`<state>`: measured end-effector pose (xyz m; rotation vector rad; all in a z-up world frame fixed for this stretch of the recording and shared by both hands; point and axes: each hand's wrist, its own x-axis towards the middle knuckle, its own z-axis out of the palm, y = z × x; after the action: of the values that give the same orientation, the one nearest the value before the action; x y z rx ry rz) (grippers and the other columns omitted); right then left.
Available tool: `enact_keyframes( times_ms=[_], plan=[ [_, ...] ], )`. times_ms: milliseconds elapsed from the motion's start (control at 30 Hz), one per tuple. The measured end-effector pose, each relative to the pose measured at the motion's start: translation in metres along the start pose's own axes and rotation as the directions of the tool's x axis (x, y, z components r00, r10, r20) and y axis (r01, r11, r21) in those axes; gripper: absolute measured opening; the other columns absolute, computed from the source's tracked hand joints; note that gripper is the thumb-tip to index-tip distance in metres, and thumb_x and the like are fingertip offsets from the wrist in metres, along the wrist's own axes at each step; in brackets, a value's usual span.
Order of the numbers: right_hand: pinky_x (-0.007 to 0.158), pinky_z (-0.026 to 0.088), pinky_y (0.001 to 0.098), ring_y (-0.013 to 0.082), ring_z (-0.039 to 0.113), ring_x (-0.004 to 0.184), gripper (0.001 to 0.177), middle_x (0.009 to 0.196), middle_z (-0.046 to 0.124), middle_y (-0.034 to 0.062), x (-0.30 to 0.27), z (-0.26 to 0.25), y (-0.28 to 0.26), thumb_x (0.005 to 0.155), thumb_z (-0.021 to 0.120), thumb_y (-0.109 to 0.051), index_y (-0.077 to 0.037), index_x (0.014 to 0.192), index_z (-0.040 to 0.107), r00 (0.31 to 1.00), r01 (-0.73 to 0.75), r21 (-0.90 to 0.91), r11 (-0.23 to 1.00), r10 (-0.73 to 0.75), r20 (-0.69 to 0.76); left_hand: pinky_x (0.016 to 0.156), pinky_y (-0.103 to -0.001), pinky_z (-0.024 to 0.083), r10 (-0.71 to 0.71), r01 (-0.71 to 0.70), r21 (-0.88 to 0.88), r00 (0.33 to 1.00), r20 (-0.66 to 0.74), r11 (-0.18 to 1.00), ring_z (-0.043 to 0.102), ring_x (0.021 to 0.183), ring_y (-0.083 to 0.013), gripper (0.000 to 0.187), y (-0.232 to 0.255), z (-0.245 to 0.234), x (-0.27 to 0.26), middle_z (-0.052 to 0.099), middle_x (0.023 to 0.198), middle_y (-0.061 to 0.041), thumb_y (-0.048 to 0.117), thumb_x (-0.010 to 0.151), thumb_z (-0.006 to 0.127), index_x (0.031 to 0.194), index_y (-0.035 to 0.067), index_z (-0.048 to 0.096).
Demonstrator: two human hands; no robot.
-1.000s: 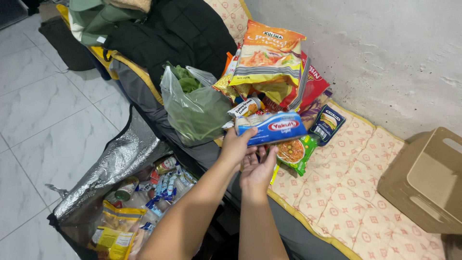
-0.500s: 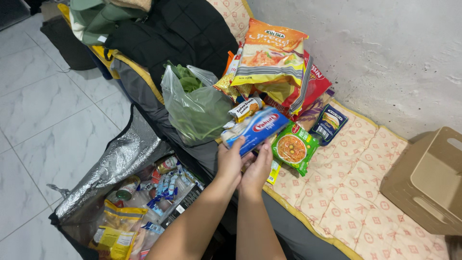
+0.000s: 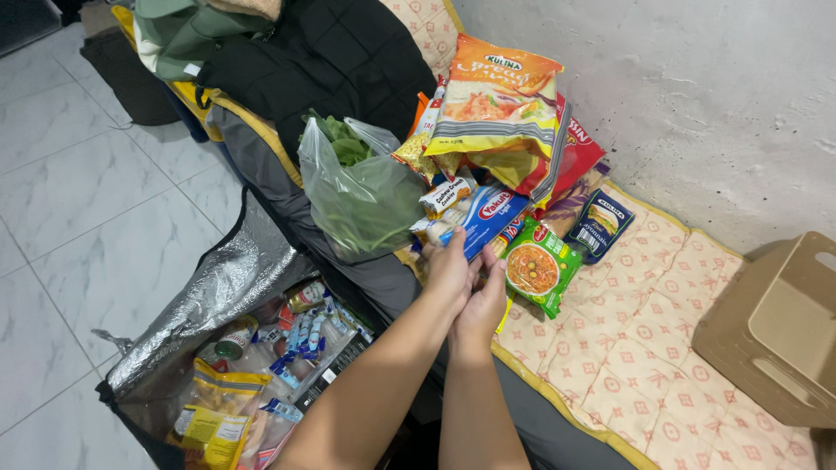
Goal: The person picks up various packaged food items, including snacks, instant noodles, and condiment bottles, from a mattress and places them into an insulated thermal bag.
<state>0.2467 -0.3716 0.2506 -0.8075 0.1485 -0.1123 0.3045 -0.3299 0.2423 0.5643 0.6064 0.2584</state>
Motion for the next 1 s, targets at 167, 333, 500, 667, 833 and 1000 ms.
enact_keyframes(
  times_ms=[167,333,500,667,833,1000],
  plan=[
    [0.101,0.051,0.0343,0.0193,0.062,0.114,0.055,0.131,0.064,0.0128,0.001,0.001,0.003,0.107,0.039,-0.038,0.003,0.141,0.055,0.998,-0.021,0.053,0.998,0.017,0.060,0.055,-0.025,0.049,-0.029,-0.009,0.237,0.987,0.156,0.971,0.064,0.075,-0.0137,0.046,-0.005,-0.011,0.019,0.068,0.100,-0.007,0.045,0.103,0.061,0.130,0.007,0.056],
    [0.101,0.051,0.0357,0.0206,0.061,0.113,0.054,0.128,0.065,0.0148,0.002,0.001,0.010,0.108,0.042,-0.035,0.006,0.140,0.055,0.999,0.022,0.071,0.997,-0.024,0.029,0.060,-0.027,0.049,-0.127,0.120,0.247,0.992,0.011,0.961,0.062,0.077,-0.0118,0.042,0.016,-0.009,-0.002,0.066,0.100,-0.002,0.040,0.095,0.065,0.127,0.023,0.043],
    [0.100,0.051,0.0357,0.0211,0.063,0.114,0.053,0.129,0.064,0.0154,-0.001,0.005,0.011,0.107,0.042,-0.034,0.006,0.139,0.055,0.998,0.061,0.030,0.998,-0.062,0.012,0.058,-0.028,0.047,-0.126,0.111,0.216,0.990,0.058,0.970,0.061,0.075,-0.0126,0.035,0.030,-0.012,-0.019,0.065,0.095,-0.001,0.037,0.095,0.065,0.123,0.020,0.053],
    [0.099,0.052,0.0352,0.0221,0.064,0.113,0.051,0.130,0.064,0.0168,-0.007,0.008,0.015,0.108,0.041,-0.033,0.005,0.139,0.054,0.998,0.070,0.024,0.997,-0.070,0.007,0.057,-0.027,0.047,-0.125,0.100,0.184,0.984,0.129,0.978,0.062,0.075,-0.0114,0.029,0.035,-0.025,-0.022,0.065,0.093,0.001,0.033,0.095,0.062,0.120,0.022,0.054],
    [0.089,0.054,0.0327,0.0203,0.064,0.104,0.049,0.126,0.063,0.0118,-0.013,0.012,0.027,0.102,0.048,-0.031,-0.004,0.143,0.047,0.993,0.061,-0.030,0.998,-0.064,-0.104,0.063,-0.028,0.047,-0.127,0.086,0.218,0.975,0.181,0.972,0.058,0.081,-0.0134,0.040,0.039,-0.040,-0.009,0.061,0.100,-0.002,0.038,0.098,0.065,0.129,0.016,0.054],
    [0.079,0.054,0.0312,0.0176,0.064,0.095,0.040,0.113,0.064,0.0108,-0.020,0.012,0.049,0.103,0.049,-0.031,-0.002,0.130,0.051,0.980,0.062,-0.057,0.996,-0.072,-0.187,0.083,-0.038,0.053,-0.176,0.161,0.251,0.984,0.039,0.954,0.056,0.108,-0.0233,0.065,0.049,-0.061,-0.009,0.054,0.125,-0.014,0.039,0.092,0.068,0.146,0.023,0.036]
  ],
)
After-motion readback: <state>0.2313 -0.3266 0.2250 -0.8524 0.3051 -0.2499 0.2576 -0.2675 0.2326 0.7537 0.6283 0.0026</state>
